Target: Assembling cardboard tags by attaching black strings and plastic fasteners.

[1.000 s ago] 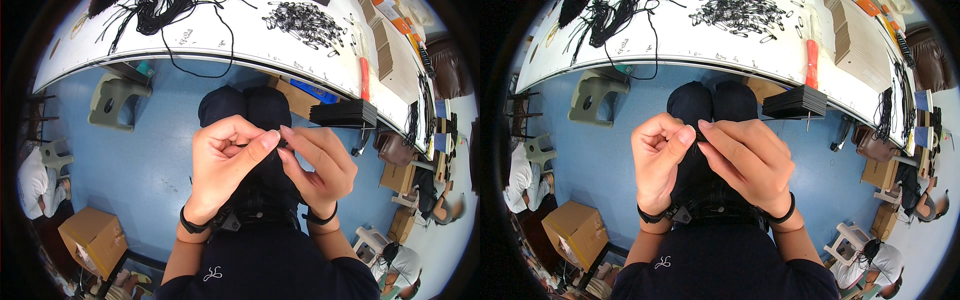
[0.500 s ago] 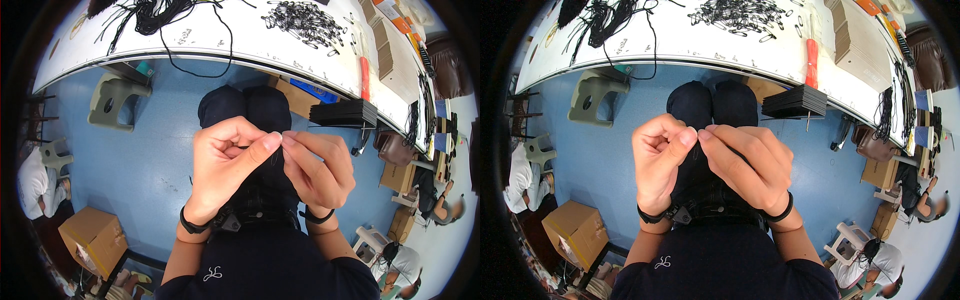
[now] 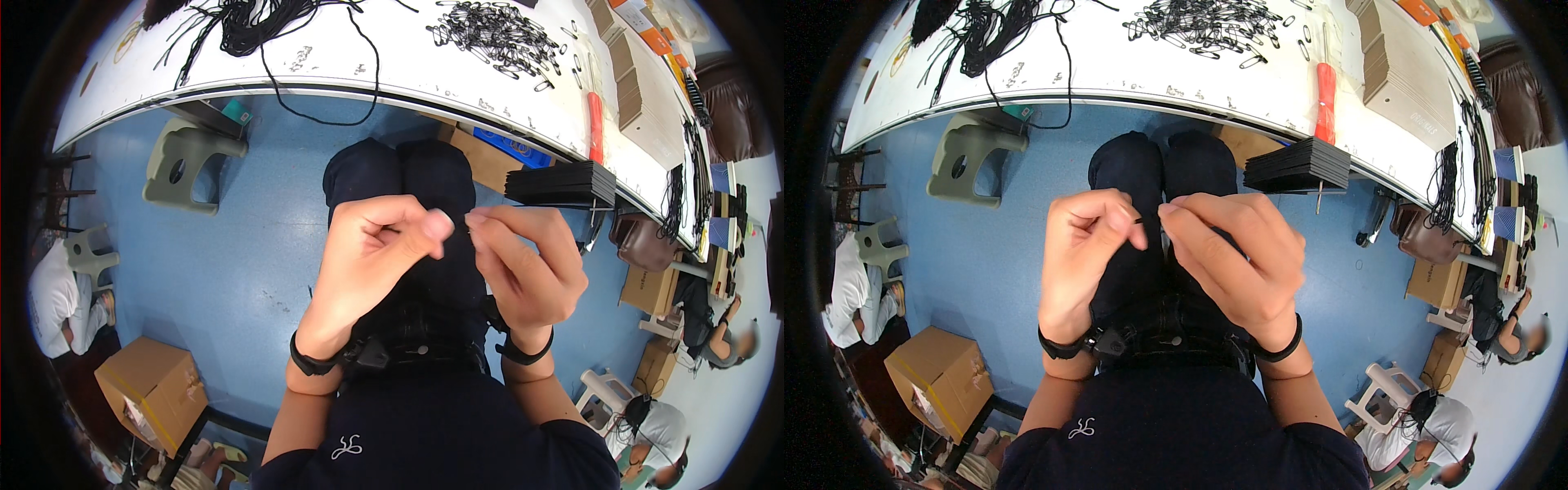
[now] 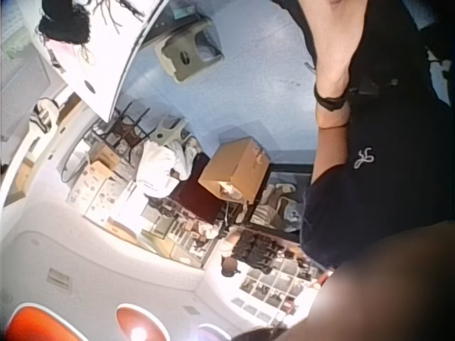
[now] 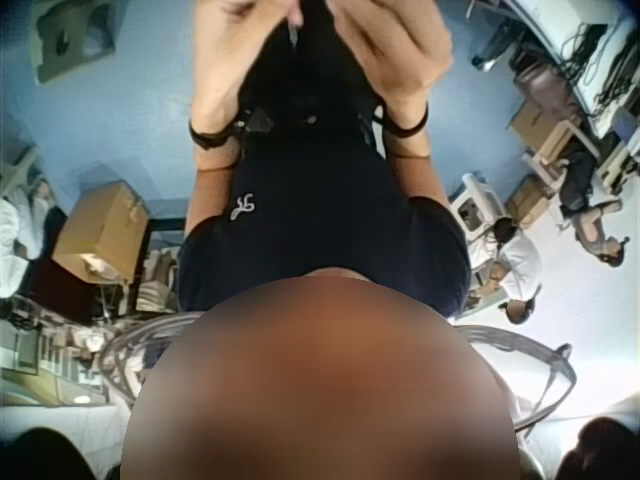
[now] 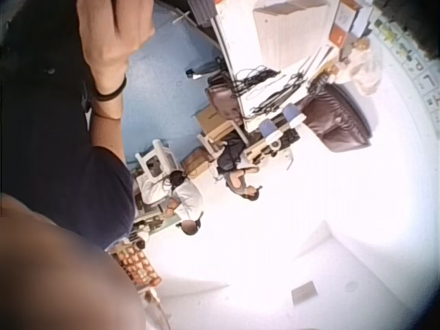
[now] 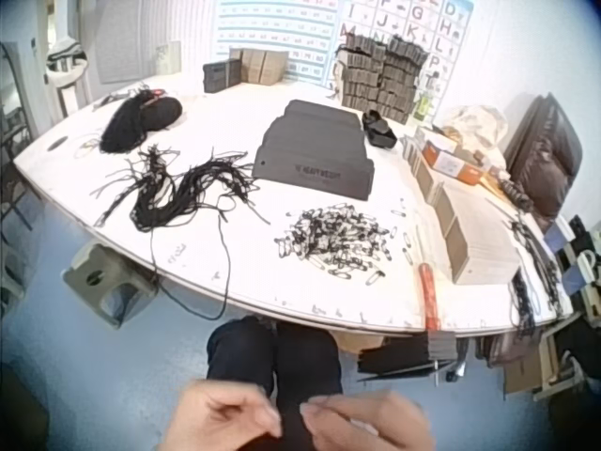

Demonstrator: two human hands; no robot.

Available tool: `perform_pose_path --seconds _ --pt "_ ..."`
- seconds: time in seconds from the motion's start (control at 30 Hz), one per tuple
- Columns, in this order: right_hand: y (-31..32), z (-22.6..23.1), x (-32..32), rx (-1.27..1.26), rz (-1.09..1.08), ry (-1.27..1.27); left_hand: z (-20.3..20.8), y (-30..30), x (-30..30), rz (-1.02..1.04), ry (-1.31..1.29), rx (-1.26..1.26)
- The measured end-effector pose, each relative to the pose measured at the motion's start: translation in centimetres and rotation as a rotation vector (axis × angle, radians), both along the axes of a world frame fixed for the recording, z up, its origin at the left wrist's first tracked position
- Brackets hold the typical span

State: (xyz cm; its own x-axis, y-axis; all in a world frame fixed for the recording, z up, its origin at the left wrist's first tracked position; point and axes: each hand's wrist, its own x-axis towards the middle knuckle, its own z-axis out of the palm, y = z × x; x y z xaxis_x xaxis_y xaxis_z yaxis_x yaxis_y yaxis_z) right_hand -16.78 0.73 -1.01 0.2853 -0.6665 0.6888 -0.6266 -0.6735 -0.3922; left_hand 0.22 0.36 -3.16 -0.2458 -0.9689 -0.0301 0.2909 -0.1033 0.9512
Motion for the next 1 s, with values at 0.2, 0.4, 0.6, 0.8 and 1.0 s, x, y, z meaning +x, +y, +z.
perform_pose_path --seconds 0.2,0.4,0.6,0.8,1.0 --pt "0.0 -0.4 0.1 0.014 -0.025 -0.074 1.4 0.0 0.0 -0.063 -0.062 0.019" --pt "0.1 -0.4 0.0 0.015 -0.039 -0.033 1.4 -0.2 0.6 -0.224 0.114 0.212" --pt "0.2 -0.4 0.1 0.02 -0.026 -0.029 1.1 0.0 0.0 -0.035 0.045 0.006" --pt "0.0 -0.5 0.2 -0.006 -0.023 -0.036 0.9 0.3 -0.4 0.034 0.099 0.049" --pt "0.1 -0.3 0.2 -0.003 -0.022 -0.039 0.7 0.4 -0.6 0.072 0.095 0.016"
